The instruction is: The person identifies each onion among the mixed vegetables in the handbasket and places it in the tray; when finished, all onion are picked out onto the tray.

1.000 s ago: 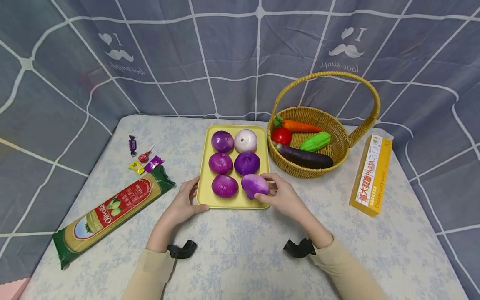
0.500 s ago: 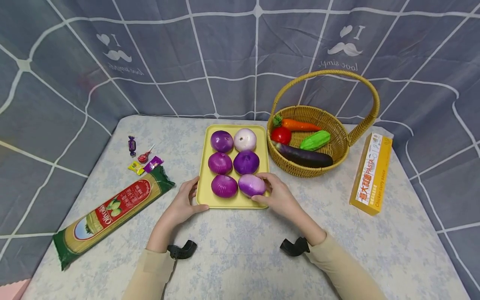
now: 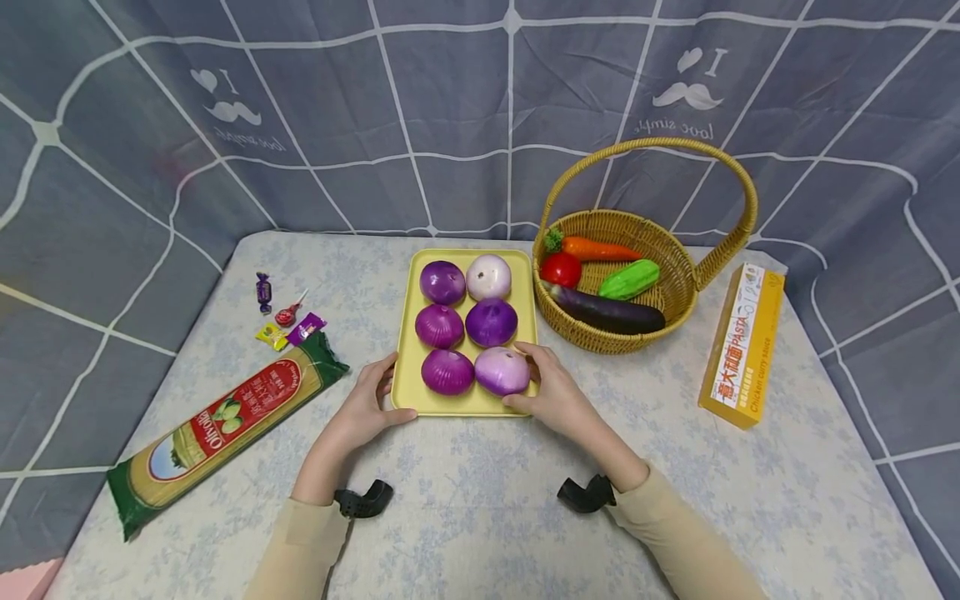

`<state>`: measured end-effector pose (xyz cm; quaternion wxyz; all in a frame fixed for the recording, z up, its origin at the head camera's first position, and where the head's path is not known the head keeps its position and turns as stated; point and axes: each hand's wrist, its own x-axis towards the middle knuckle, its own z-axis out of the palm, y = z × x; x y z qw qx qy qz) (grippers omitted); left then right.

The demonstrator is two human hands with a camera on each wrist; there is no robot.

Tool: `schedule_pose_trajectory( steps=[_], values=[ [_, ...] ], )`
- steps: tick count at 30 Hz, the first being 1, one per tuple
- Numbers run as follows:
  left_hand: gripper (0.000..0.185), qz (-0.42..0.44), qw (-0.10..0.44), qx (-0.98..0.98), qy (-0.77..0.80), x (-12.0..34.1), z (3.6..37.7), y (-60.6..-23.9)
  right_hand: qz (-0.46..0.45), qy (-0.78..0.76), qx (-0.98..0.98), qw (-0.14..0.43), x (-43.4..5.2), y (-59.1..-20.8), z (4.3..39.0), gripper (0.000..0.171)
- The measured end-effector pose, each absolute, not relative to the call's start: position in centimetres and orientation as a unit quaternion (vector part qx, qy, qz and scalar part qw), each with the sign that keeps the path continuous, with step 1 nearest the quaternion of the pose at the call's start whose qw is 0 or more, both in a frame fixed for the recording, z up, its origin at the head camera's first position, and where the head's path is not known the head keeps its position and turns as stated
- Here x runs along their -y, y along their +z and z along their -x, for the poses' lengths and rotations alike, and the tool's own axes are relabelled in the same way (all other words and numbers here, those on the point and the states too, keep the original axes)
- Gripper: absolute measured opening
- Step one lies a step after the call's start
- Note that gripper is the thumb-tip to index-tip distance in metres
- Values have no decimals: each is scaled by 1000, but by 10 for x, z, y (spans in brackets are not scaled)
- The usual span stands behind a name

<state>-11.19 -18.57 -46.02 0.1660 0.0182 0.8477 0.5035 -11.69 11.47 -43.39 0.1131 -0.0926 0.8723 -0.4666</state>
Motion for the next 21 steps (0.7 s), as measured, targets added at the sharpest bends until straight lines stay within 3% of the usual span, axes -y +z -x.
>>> schedule_pose_trajectory(
  steps=[14,21],
  values=[
    [97,-18,164,-854,493,189,109,-456,99,-480,-861,134,-122,-416,109,81],
    [77,-53,110,-881,458,189,106,-428,95,-516,-850,58,-149,-392,102,58]
  ],
)
